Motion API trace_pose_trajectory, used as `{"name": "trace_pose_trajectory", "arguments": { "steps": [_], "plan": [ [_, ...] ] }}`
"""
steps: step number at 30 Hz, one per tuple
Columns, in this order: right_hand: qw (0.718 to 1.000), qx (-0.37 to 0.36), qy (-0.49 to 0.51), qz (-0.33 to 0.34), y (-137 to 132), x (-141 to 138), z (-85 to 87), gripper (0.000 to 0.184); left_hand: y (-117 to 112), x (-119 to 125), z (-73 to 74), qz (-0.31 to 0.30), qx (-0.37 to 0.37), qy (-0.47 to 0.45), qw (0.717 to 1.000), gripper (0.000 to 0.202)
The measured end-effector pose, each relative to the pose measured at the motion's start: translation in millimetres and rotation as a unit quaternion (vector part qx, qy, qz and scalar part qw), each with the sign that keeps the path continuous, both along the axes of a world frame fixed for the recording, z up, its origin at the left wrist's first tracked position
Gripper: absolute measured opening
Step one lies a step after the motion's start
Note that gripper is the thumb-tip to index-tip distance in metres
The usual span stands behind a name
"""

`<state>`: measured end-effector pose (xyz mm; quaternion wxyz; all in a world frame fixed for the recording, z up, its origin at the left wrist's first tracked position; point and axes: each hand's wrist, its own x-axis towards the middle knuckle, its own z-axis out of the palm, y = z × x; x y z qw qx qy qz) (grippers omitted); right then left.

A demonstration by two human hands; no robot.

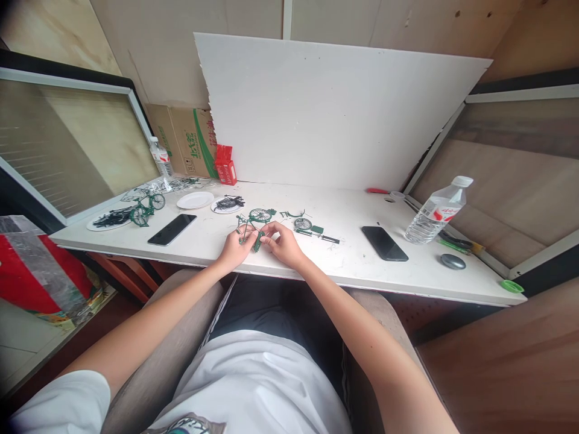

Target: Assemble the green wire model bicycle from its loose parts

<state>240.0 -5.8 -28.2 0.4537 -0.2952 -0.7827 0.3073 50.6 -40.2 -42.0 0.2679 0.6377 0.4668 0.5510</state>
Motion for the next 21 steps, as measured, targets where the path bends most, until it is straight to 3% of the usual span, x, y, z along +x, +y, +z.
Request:
{"name": "trace_pose_trajectory", "arguments": {
  "steps": [8,21],
  "plan": [
    [1.0,0.002,-0.004,-0.001,-2.6,-0.2,1.8,0.024,3.6,-1.5,-1.4,-0.008,-0.018,-0.027,0.999,0.034],
    [1.0,-0.018,0.005,0.005,-4.3,-0.1,3.2,0.032,7.0,-3.5,4.5,-0.085,-0.072,-0.111,0.987,0.028]
  ]
}}
